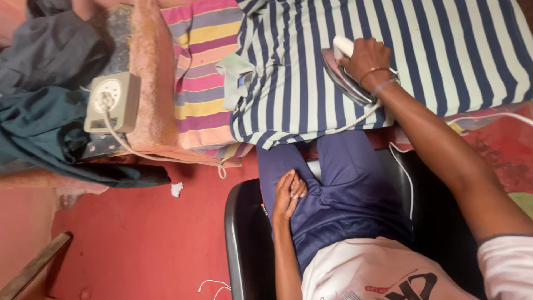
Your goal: The person irons a striped shirt laid on a small table using an electric iron. They repeatedly move the iron back and forth over the fabric while holding it in place with the other hand.
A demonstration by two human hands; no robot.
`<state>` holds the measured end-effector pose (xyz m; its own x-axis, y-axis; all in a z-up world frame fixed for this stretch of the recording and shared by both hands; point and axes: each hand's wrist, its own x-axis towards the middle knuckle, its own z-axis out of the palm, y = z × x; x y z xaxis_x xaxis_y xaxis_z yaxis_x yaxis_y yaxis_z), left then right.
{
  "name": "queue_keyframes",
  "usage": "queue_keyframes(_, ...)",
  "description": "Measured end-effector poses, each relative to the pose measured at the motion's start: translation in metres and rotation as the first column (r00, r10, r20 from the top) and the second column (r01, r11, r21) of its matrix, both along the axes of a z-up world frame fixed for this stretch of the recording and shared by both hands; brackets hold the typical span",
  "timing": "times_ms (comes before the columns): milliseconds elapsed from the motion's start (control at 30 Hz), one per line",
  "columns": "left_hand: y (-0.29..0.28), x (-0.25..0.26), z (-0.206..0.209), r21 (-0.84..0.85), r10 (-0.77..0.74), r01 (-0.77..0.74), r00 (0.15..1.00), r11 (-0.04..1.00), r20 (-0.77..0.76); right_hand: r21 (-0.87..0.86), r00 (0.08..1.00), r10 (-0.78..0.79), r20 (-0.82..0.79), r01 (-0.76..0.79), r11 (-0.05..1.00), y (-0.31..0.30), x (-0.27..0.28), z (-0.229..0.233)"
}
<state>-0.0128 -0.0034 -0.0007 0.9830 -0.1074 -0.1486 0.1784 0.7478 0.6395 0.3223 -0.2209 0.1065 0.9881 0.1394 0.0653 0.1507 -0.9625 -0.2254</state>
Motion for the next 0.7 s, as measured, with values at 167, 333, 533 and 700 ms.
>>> queue_keyframes(167,0.002,0.004,-0.002,-0.028,-0.029,0.028,0.999,0.999,-0.027,-0.007,0.999,0.046,0.023,-0.046,0.999,-0.022,-0.059,0.027)
queue_keyframes(333,0.006,0.005,0.000,-0.132,-0.064,0.062,0.998,0.989,-0.008,0.047,0.994,0.023,-0.104,-0.018,0.999,-0.019,-0.052,0.043)
queue_keyframes(533,0.005,0.001,-0.014,-0.138,-0.065,0.059,0.997,0.989,-0.033,0.059,0.994,-0.097,0.042,0.094,0.994,-0.031,0.014,0.015)
queue_keyframes(700,0.021,0.000,-0.032,-0.452,-0.173,0.138,0.984,0.881,-0.038,0.130,0.920,-0.347,0.183,0.327,0.936,-0.062,0.113,-0.016)
